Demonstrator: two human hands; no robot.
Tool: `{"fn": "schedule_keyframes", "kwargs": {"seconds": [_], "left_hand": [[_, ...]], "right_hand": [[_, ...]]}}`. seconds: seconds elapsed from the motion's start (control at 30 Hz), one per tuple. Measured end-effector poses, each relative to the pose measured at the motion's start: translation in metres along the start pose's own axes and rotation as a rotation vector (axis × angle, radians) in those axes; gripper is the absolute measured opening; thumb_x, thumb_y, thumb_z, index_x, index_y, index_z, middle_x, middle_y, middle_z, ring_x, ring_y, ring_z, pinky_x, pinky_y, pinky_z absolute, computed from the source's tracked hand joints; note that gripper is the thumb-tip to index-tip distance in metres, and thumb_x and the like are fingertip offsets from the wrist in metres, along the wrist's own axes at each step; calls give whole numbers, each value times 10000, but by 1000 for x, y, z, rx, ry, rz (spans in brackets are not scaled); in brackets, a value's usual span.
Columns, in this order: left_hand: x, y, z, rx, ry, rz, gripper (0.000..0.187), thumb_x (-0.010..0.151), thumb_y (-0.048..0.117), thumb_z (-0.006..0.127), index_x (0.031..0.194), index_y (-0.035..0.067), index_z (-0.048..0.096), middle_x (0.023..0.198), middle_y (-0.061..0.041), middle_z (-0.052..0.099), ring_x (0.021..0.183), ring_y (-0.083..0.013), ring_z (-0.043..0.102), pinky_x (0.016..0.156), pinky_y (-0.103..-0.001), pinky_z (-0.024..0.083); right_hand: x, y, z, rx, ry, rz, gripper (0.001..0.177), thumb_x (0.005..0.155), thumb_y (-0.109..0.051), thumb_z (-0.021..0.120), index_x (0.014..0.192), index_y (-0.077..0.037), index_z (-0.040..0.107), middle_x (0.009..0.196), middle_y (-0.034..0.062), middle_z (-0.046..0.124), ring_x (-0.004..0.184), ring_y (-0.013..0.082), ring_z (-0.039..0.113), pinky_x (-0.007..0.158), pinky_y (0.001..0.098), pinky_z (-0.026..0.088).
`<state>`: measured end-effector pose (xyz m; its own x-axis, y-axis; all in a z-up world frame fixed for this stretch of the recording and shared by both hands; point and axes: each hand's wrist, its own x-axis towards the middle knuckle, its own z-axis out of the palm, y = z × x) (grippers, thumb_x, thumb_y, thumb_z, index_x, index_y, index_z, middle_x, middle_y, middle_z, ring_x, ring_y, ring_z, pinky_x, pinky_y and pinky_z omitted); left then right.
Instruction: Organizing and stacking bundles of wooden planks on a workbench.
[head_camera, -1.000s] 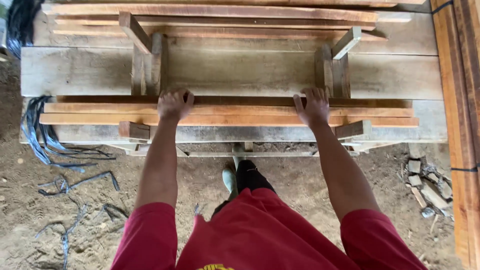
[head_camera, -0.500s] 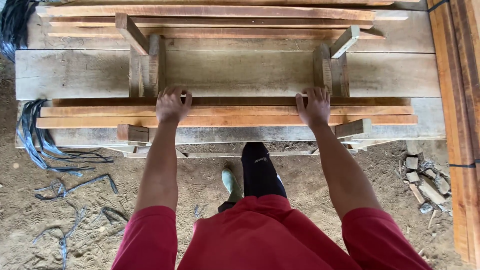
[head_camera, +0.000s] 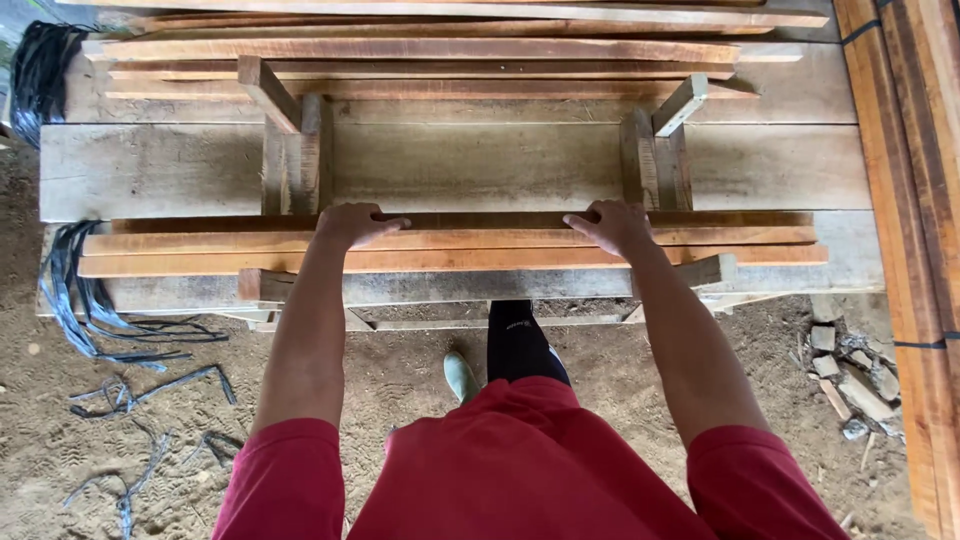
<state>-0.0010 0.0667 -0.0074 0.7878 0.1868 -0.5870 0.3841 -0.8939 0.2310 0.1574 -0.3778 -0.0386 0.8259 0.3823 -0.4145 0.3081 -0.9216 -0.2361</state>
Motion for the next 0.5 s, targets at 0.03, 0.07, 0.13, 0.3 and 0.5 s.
{"fn": "schedule_keyframes", "kwargs": {"seconds": [0.03, 0.07, 0.13, 0.3, 0.5], "left_hand": [[21, -7, -2, 1, 5, -1, 734, 941, 732, 435, 1308, 152, 697, 1208, -164, 744, 1175, -368, 687, 1034, -462, 480], [42, -12, -2, 67, -105, 24, 850, 855, 827, 448, 1324, 161, 693, 1342, -151, 680, 1296, -366, 606, 1112, -466, 443], [59, -10, -7, 128, -212, 54, 971, 769, 923, 462, 1340, 171, 688, 1476, -138, 615, 1417, -363, 525, 1191, -468, 406], [37, 19, -47, 54, -422, 87, 963, 768, 827, 547, 1361, 82, 685, 1522, -185, 575, 1459, -394, 473, 1244, -473, 358], [103, 10, 27, -44, -340, 146, 818, 739, 900, 601, 885, 118, 790, 962, -165, 752, 1045, -392, 706, 951, -476, 498]], "right_hand": [[10, 0, -3, 1, 4, -3, 668, 968, -748, 483, 1172, -159, 721, 1150, 98, 742, 1222, 277, 638, 1146, 490, 359], [17, 3, -7, -67, -139, 19, 770, 891, -836, 453, 1234, -195, 707, 1253, 99, 723, 1281, 292, 622, 1154, 485, 386], [31, 6, -9, -141, -280, 46, 886, 815, -924, 424, 1297, -231, 693, 1356, 100, 704, 1340, 307, 606, 1163, 479, 414], [55, -18, -25, -126, -519, 55, 933, 793, -838, 553, 1385, -128, 674, 1458, 205, 623, 1413, 399, 527, 1203, 482, 407], [78, -38, 7, -29, -511, -23, 750, 793, -858, 591, 838, -128, 759, 832, 137, 705, 892, 357, 706, 895, 454, 515]]}}
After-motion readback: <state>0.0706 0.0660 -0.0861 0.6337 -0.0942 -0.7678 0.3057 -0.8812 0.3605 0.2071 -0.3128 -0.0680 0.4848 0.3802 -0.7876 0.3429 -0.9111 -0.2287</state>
